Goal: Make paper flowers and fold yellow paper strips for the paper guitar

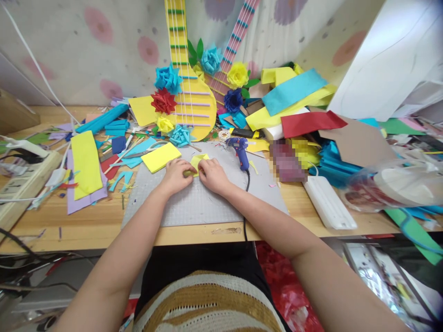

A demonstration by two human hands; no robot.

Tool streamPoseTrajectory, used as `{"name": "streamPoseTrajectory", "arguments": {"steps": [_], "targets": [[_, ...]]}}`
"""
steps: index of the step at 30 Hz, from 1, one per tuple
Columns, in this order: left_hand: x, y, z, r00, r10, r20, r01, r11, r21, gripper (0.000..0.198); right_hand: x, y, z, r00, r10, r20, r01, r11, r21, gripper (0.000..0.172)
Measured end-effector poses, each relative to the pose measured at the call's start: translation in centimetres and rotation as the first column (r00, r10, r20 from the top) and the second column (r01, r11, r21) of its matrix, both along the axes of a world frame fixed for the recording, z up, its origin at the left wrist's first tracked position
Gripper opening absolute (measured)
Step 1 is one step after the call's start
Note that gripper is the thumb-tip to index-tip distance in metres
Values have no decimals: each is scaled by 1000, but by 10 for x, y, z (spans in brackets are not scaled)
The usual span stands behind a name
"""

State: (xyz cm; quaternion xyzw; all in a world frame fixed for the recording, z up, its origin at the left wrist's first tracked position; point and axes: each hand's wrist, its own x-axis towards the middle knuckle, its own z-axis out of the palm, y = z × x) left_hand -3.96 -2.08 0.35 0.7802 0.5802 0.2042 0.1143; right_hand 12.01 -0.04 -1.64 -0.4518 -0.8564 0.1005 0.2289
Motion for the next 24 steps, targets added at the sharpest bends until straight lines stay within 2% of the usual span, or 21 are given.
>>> {"name": "streamPoseTrajectory", "arguments": {"steps": [6, 18, 24], "targets": [[4, 2, -2, 999, 30, -21, -30, 999, 18, 15, 0, 0, 0, 999, -11, 30, 12, 999, -31, 13], [7, 4, -4, 996, 75, -39, -75, 997, -4, 14, -1, 0, -4, 1000, -12, 27, 11, 999, 40, 18], [6, 5, -6, 995, 79, -67, -79, 997, 0, 17, 1, -4, 1, 999, -27, 40, 27, 1000, -5, 22]]}}
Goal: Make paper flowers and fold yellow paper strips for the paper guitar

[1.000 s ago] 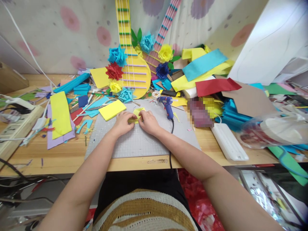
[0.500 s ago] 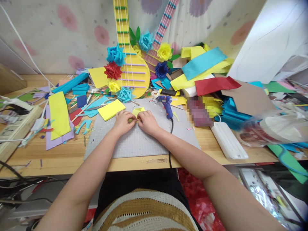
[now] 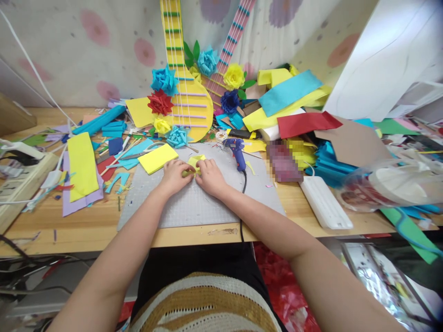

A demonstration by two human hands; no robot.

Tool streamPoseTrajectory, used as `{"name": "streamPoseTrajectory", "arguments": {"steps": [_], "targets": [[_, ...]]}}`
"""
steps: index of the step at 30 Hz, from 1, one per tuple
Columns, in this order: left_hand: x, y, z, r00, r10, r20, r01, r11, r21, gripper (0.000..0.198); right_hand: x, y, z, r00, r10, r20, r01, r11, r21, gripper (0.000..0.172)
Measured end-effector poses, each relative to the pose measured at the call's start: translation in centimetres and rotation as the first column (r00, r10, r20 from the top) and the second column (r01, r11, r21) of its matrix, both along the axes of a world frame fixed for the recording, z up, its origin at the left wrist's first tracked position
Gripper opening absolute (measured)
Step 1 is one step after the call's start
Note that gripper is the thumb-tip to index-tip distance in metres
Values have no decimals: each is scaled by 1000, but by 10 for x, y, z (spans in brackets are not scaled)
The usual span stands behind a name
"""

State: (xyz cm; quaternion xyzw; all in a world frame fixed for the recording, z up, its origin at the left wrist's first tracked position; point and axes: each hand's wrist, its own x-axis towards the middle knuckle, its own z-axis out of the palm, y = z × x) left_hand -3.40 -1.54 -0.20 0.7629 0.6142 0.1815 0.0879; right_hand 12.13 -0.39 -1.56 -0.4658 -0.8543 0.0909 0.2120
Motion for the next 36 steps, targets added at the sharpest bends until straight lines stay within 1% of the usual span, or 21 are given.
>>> {"name": "streamPoseTrajectory", "arguments": {"steps": [5, 9, 14, 18, 20, 22, 26, 28, 31, 33, 36], "targets": [[2, -1, 1, 1000, 2, 7, -2, 1000, 2, 16, 3, 0, 0, 997, -68, -29, 67, 997, -37, 29], [7, -1, 1, 999, 34, 6, -34, 999, 23, 15, 5, 0, 0, 996, -69, -50, 66, 997, -51, 30], [14, 1, 0, 996, 83, 7, -84, 996, 25, 19, 6, 1, -1, 994, -61, -96, 63, 998, 14, 25], [11, 0, 3, 996, 92, 17, -92, 996, -4, 16, 7, 1, 0, 997, -40, -72, 42, 999, 26, 23], [6, -1, 3, 997, 66, 26, -66, 998, -17, 15, 7, 0, 2, 997, -37, -61, 38, 999, 24, 24], [-1, -2, 4, 999, 13, 34, -12, 1000, -16, 18, 6, 0, 3, 998, -35, -52, 36, 999, 20, 25], [-16, -1, 4, 991, -114, 77, 111, 993, 32, 33, 8, 0, 2, 998, -33, -50, 34, 999, 21, 26], [-22, 1, 4, 980, -167, 108, 162, 985, 61, 43, 10, 1, 2, 998, 17, -58, -15, 999, 29, 27], [-27, 4, 4, 963, -244, 116, 237, 969, 73, 49, 14, 2, 2, 983, 170, -68, -168, 985, 34, 29], [-28, 5, 2, 955, -278, 103, 273, 960, 64, 49, 17, 4, 3, 967, 246, -68, -245, 969, 32, 29], [-26, 5, 1, 956, -280, 90, 274, 959, 77, 38, 21, 6, 4, 964, 258, -67, -256, 966, 27, 30]]}}
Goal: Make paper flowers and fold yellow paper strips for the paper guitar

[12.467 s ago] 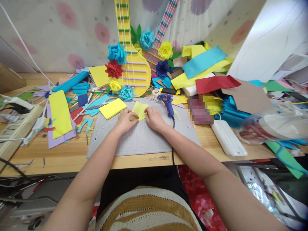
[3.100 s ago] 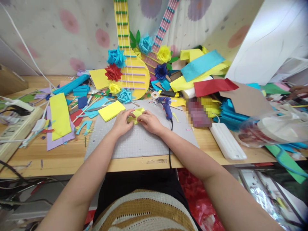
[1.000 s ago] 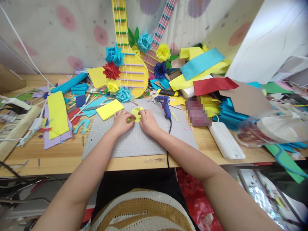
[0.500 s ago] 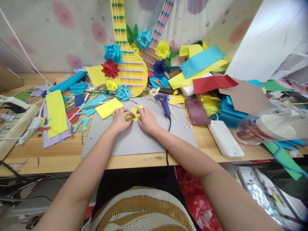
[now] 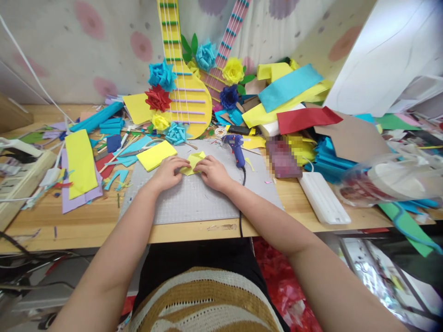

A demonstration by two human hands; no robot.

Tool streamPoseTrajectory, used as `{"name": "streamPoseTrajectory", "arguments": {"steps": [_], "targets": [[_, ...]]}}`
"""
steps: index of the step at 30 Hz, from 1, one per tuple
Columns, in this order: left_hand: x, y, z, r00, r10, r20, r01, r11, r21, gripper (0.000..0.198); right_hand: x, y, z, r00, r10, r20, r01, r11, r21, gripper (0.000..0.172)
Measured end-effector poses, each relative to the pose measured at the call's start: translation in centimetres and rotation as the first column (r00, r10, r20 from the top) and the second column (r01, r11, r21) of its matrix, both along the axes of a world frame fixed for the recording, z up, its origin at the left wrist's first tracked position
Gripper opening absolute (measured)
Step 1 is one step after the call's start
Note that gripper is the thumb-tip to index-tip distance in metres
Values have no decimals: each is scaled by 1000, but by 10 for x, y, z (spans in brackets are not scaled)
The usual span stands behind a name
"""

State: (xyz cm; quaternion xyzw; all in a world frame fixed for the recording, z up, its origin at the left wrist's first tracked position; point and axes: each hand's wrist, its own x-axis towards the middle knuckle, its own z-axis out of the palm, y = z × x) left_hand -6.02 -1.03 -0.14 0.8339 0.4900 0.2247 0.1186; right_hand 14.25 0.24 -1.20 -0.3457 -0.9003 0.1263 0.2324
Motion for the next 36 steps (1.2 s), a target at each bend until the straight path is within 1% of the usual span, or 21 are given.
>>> {"name": "streamPoseTrajectory", "arguments": {"steps": [3, 6, 11, 14, 17, 20, 24, 26, 28, 33, 36], "targets": [[2, -1, 0, 999, 33, 0, -33, 999, 26, 28, 5, 2, 1, 1000, -8, -1, 8, 1000, -1, 34], [2, -1, 1, 999, 53, -8, -53, 998, 38, 25, 7, 2, 1, 1000, 16, 8, -16, 1000, 15, 35], [4, -2, 5, 997, 75, -8, -74, 994, 84, 18, 5, 0, 3, 999, 39, 10, -39, 997, 68, 23], [7, -5, 6, 999, 46, -22, -44, 994, 105, 15, 4, 1, 3, 1000, 27, 12, -28, 996, 85, 23], [13, -6, 6, 999, -13, -53, 20, 992, 122, 16, 5, 2, 2, 1000, -28, 4, 28, 998, 65, 29], [19, -7, 3, 997, -53, -59, 59, 993, 100, 21, 7, 6, 0, 997, -77, -18, 77, 997, 16, 29], [23, -8, 0, 998, -62, -7, 62, 997, 45, 42, 9, 10, -2, 995, -95, -42, 94, 995, -24, 31], [23, -8, 0, 997, -72, 22, 71, 997, 24, 47, 10, 11, -3, 994, -93, -55, 91, 995, -28, 33], [22, -9, 1, 996, -72, 49, 72, 997, 15, 44, 11, 10, -2, 994, -91, -67, 90, 996, -26, 33], [21, -7, 0, 997, -45, 70, 45, 999, -6, 28, 11, 3, 2, 993, -101, -56, 100, 995, -17, 26], [22, -6, -1, 997, -25, 75, 27, 999, -21, 27, 10, 0, 3, 995, -99, -21, 98, 995, -29, 24]]}}
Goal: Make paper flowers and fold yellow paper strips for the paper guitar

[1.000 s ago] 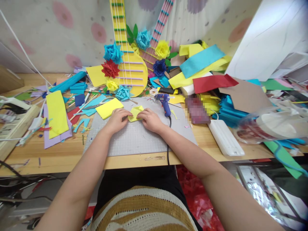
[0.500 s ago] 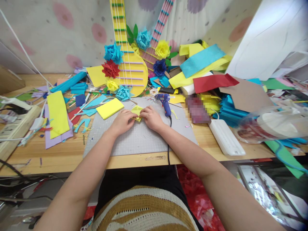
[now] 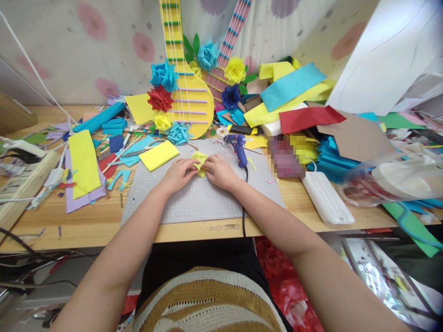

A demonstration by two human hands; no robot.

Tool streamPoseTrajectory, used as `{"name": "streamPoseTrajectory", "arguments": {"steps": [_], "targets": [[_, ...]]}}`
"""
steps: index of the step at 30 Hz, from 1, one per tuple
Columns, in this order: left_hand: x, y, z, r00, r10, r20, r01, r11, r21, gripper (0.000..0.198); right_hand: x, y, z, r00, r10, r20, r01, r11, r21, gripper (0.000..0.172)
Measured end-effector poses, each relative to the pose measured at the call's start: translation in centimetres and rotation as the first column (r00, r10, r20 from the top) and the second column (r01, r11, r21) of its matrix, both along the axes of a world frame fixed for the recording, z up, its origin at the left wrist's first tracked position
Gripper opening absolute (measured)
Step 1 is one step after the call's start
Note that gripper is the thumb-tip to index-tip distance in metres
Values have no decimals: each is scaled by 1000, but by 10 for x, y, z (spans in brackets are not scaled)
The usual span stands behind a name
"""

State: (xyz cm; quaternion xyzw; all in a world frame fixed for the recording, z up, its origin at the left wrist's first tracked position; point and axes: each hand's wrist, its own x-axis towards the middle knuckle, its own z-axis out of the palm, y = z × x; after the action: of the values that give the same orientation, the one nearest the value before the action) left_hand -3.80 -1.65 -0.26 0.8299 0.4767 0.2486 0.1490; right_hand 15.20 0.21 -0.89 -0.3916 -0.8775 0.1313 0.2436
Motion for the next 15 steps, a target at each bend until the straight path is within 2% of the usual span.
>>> {"name": "streamPoseTrajectory", "arguments": {"steps": [7, 15], "targets": [[0, -2, 2, 998, -32, 55, 34, 998, -44, 53, -3, 0, -1, 999, -47, -19, 45, 995, -93, 27], [1, -1, 4, 999, 37, 26, -35, 997, -74, 34, -3, 1, -3, 998, -43, -46, 38, 994, -100, 22]]}}
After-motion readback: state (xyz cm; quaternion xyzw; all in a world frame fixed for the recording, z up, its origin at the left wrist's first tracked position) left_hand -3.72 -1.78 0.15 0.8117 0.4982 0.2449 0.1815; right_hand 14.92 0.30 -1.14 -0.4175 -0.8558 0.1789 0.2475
